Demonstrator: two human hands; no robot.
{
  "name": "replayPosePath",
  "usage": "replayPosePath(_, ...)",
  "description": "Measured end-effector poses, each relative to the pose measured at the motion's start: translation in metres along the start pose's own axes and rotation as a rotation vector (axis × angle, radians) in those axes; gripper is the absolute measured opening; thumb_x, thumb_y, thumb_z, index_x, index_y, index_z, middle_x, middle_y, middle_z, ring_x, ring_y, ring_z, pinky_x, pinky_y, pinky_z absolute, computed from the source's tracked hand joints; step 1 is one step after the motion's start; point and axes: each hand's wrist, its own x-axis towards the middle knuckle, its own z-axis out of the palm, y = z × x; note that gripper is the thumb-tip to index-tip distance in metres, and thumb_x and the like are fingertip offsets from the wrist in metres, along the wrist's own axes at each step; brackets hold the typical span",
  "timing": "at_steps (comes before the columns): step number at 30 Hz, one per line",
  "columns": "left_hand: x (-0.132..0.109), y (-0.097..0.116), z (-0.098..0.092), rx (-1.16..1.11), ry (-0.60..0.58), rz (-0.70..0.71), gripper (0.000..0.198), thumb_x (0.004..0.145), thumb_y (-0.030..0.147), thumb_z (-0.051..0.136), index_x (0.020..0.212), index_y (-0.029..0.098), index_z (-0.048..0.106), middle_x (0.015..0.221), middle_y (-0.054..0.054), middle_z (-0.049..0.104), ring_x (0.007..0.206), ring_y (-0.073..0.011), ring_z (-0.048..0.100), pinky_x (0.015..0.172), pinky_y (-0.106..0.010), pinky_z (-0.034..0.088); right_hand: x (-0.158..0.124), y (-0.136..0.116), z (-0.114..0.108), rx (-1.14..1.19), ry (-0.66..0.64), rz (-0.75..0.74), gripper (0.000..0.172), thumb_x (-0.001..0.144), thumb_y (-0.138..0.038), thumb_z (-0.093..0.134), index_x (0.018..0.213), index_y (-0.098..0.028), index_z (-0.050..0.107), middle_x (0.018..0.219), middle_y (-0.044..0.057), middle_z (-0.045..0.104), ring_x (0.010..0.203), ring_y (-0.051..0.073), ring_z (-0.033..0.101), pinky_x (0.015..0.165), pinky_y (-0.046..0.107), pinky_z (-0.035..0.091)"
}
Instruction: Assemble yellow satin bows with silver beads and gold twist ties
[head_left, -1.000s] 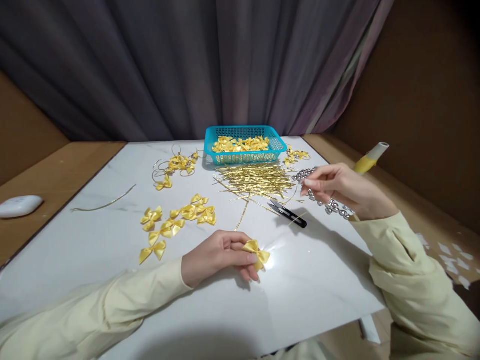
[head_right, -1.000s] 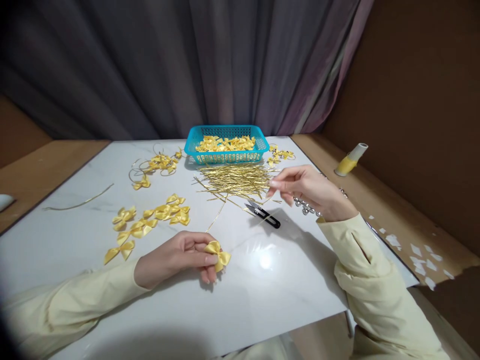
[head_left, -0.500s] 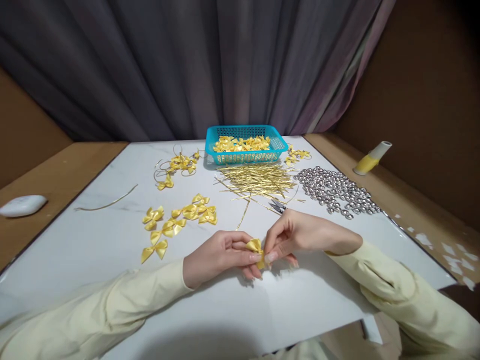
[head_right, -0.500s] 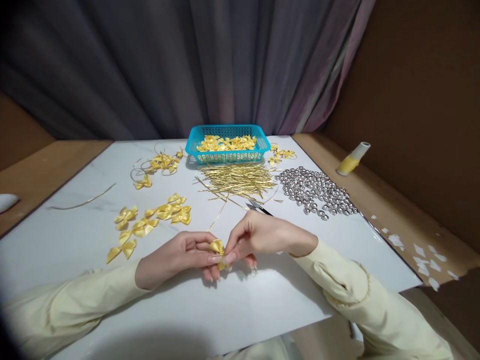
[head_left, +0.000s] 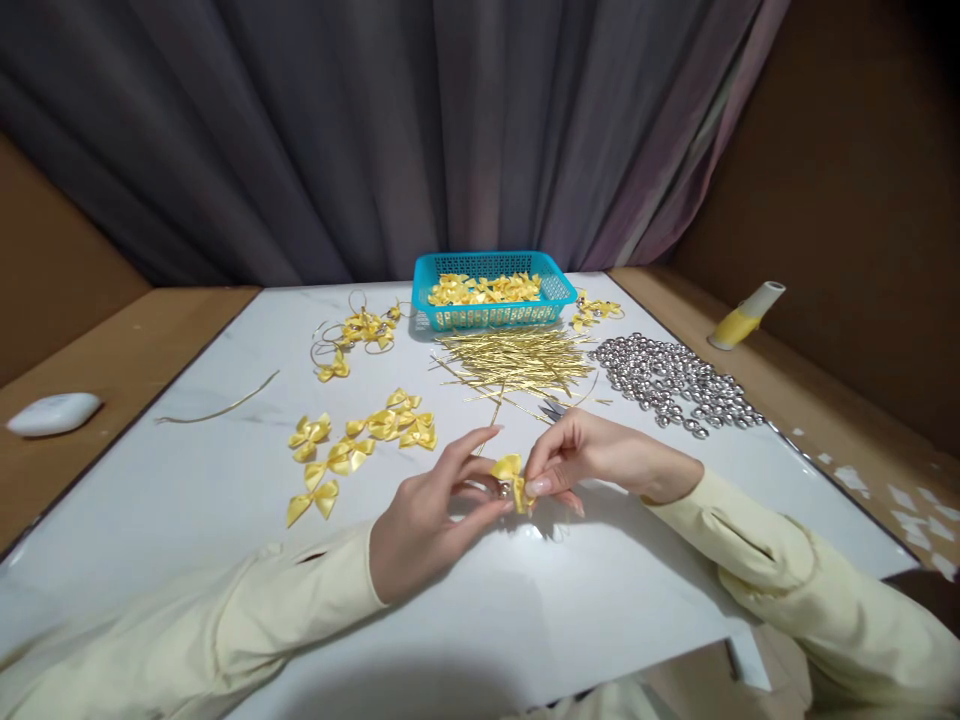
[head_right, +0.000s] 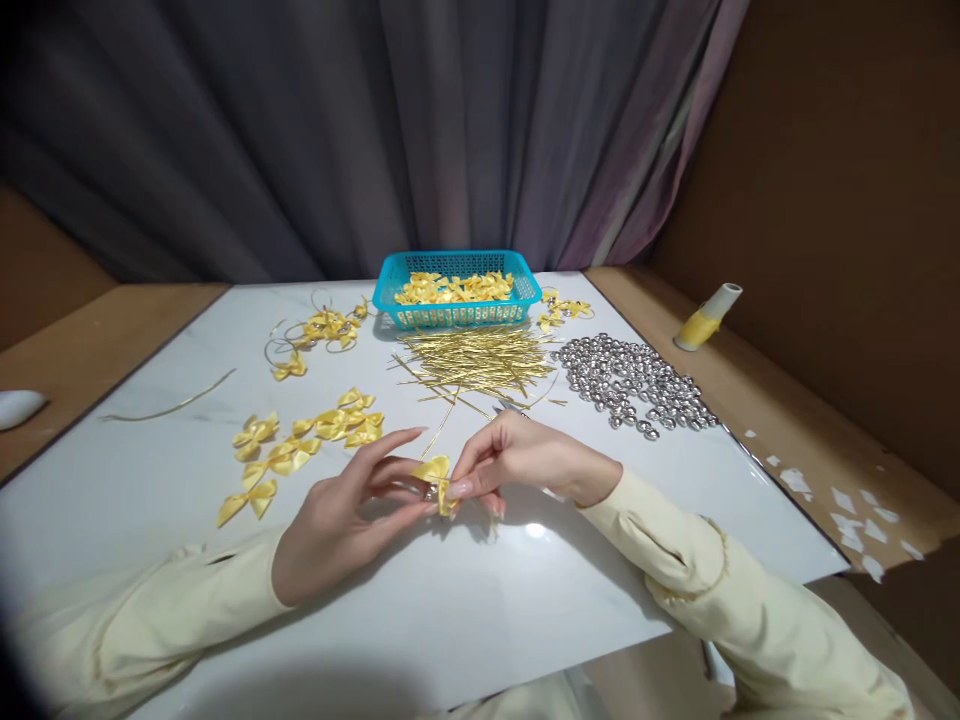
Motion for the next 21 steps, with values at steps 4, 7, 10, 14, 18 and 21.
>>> replayPosePath(4, 0.005, 0.007, -0.001, -0.276, -0.110, -0.124, 0.063, 0.067, 0.026, 0.071, 0.121, 0.019, 0.038, 0.090, -0.003, 0.063, 0.077, -0.0163, 0.065, 0.074, -0.028, 0.053, 0.001, 0.001, -0.003, -0.002, 0.006, -0.026, 0.013, 0.068, -0.024, 0.070, 0.073, -0.011, 0.071, 0.048, -0.002, 0.059, 0.040, 0.006, 0.049, 0.047, 0.020, 0.042)
replayPosePath(7, 0.010, 0.010, -0.003, -0.410, -0.125, -0.247, 0.042, 0.073, 0.031, 0.065, 0.109, 0.015, 0.050, 0.084, -0.004, 0.064, 0.074, -0.0144, 0.063, 0.070, -0.025, 0.052, 0.001, 0.002, -0.005, 0.001, -0.008, -0.047, 0.011, 0.068, -0.021, 0.070, 0.072, -0.012, 0.070, 0.053, -0.001, 0.062, 0.040, 0.006, 0.049, 0.046, 0.019, 0.042)
replayPosePath(10, 0.015, 0.010, -0.003, -0.509, -0.143, -0.351, 0.029, 0.076, 0.034, 0.062, 0.094, 0.011, 0.060, 0.076, -0.005, 0.066, 0.068, -0.0120, 0.061, 0.067, -0.022, 0.051, 0.001, 0.003, -0.006, 0.013, -0.028, -0.047, 0.010, 0.068, -0.021, 0.070, 0.072, -0.012, 0.070, 0.057, 0.000, 0.064, 0.040, 0.005, 0.049, 0.044, 0.019, 0.042)
replayPosePath(14, 0.022, 0.008, 0.001, -0.575, -0.194, -0.439, 0.026, 0.073, 0.034, 0.066, 0.083, 0.010, 0.064, 0.067, -0.003, 0.065, 0.060, -0.0108, 0.060, 0.059, -0.021, 0.050, 0.001, 0.002, -0.005, 0.014, -0.071, -0.023, 0.012, 0.067, -0.023, 0.071, 0.073, -0.012, 0.070, 0.065, 0.002, 0.067, 0.041, 0.005, 0.048, 0.043, 0.019, 0.042)
replayPosePath(18, 0.023, 0.007, 0.003, -0.498, -0.237, -0.450, 0.025, 0.073, 0.033, 0.066, 0.081, 0.009, 0.064, 0.065, -0.004, 0.066, 0.054, -0.0108, 0.059, 0.056, -0.022, 0.050, -0.001, -0.001, -0.005, -0.017, -0.101, -0.018, 0.015, 0.069, -0.026, 0.070, 0.076, -0.013, 0.070, 0.068, 0.003, 0.068, 0.042, 0.005, 0.048, 0.044, 0.019, 0.042)
replayPosePath(21, 0.022, 0.008, 0.002, -0.428, -0.217, -0.416, 0.022, 0.073, 0.032, 0.066, 0.077, 0.010, 0.064, 0.060, -0.002, 0.064, 0.050, -0.0098, 0.058, 0.054, -0.021, 0.049, -0.002, -0.005, -0.007, -0.069, -0.065, -0.014, 0.016, 0.069, -0.027, 0.070, 0.076, -0.013, 0.071, 0.068, 0.003, 0.068, 0.044, 0.005, 0.049, 0.045, 0.019, 0.043)
